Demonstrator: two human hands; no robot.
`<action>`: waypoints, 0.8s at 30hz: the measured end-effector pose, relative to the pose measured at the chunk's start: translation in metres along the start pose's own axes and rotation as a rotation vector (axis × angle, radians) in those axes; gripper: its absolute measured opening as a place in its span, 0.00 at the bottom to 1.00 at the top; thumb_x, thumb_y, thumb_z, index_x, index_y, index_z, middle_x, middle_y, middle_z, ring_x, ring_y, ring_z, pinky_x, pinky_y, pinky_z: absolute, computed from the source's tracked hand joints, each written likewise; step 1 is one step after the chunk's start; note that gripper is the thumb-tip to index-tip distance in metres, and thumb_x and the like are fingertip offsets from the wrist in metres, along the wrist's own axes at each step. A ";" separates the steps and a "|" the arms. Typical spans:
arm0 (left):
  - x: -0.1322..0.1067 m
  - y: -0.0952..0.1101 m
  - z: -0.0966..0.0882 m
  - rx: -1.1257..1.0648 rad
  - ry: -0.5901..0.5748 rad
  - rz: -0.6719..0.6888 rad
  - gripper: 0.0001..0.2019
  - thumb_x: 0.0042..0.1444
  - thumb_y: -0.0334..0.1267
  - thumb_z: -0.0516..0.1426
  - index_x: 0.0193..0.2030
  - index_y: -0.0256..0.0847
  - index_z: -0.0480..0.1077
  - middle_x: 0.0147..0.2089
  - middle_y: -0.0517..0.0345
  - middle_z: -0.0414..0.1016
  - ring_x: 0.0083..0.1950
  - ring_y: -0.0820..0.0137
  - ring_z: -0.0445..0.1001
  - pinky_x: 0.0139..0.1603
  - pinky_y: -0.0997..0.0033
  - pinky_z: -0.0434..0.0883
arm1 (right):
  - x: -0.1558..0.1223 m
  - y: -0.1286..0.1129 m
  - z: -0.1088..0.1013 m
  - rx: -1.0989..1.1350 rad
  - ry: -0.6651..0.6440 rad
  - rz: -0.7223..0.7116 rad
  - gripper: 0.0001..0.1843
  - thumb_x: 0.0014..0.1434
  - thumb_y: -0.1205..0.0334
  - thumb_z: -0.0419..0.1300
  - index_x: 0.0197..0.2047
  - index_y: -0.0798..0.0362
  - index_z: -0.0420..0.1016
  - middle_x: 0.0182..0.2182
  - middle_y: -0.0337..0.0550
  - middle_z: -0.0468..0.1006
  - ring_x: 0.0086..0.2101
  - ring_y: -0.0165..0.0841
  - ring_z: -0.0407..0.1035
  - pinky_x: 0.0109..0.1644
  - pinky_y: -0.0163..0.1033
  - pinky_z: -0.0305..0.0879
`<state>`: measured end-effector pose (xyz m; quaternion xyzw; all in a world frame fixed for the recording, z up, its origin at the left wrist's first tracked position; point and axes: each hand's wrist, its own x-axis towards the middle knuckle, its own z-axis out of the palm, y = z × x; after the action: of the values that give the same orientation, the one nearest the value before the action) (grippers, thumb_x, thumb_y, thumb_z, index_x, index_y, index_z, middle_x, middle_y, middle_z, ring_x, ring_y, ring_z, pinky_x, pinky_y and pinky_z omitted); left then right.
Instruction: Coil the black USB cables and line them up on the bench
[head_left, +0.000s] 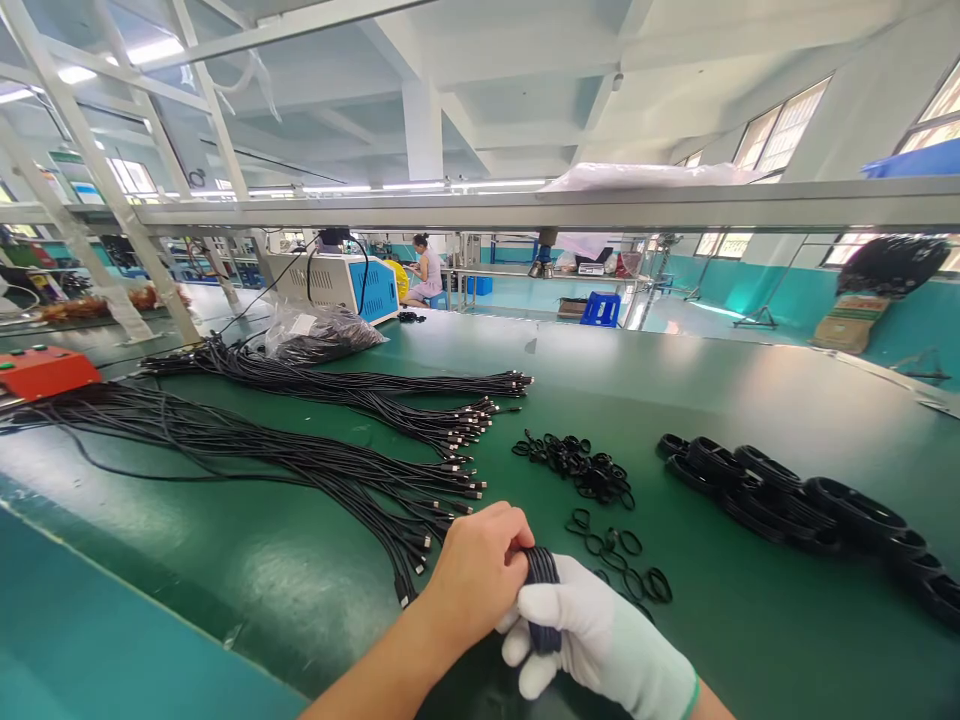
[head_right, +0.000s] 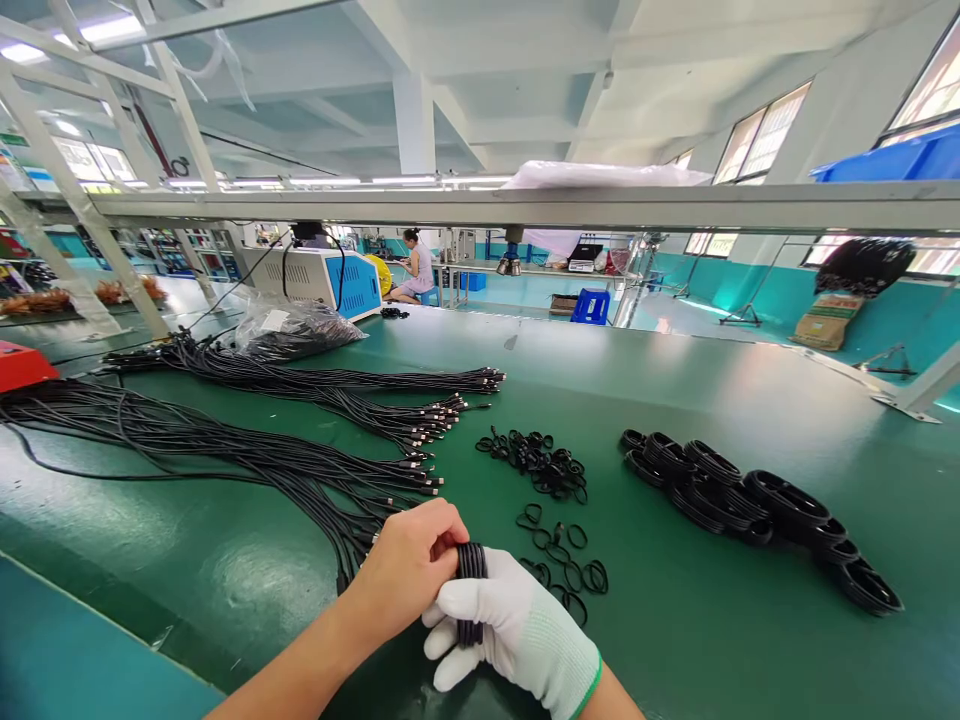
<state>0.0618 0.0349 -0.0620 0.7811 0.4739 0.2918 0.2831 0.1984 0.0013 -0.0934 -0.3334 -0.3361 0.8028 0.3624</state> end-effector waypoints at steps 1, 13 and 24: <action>0.000 0.000 0.000 0.014 -0.004 0.014 0.10 0.42 0.22 0.49 0.25 0.40 0.66 0.27 0.64 0.68 0.28 0.74 0.65 0.29 0.75 0.59 | 0.000 0.001 -0.001 0.007 0.001 -0.002 0.18 0.44 0.58 0.68 0.35 0.61 0.72 0.28 0.46 0.74 0.25 0.32 0.72 0.22 0.34 0.72; 0.023 -0.008 -0.043 -0.066 -0.054 -0.112 0.07 0.52 0.41 0.53 0.32 0.41 0.69 0.30 0.62 0.71 0.33 0.69 0.68 0.34 0.73 0.64 | -0.019 -0.033 -0.016 0.220 -0.113 -0.041 0.20 0.48 0.55 0.68 0.42 0.57 0.75 0.35 0.48 0.80 0.42 0.48 0.75 0.34 0.43 0.76; 0.058 -0.009 0.025 0.093 -0.285 -0.019 0.05 0.47 0.29 0.54 0.27 0.43 0.69 0.33 0.60 0.71 0.38 0.66 0.69 0.39 0.70 0.61 | -0.033 -0.059 -0.054 0.266 0.504 -0.309 0.18 0.47 0.55 0.68 0.40 0.54 0.73 0.40 0.49 0.79 0.40 0.41 0.76 0.36 0.40 0.74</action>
<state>0.0971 0.0865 -0.0742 0.8224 0.4493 0.1528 0.3138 0.2783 0.0212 -0.0671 -0.4164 -0.1747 0.6675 0.5920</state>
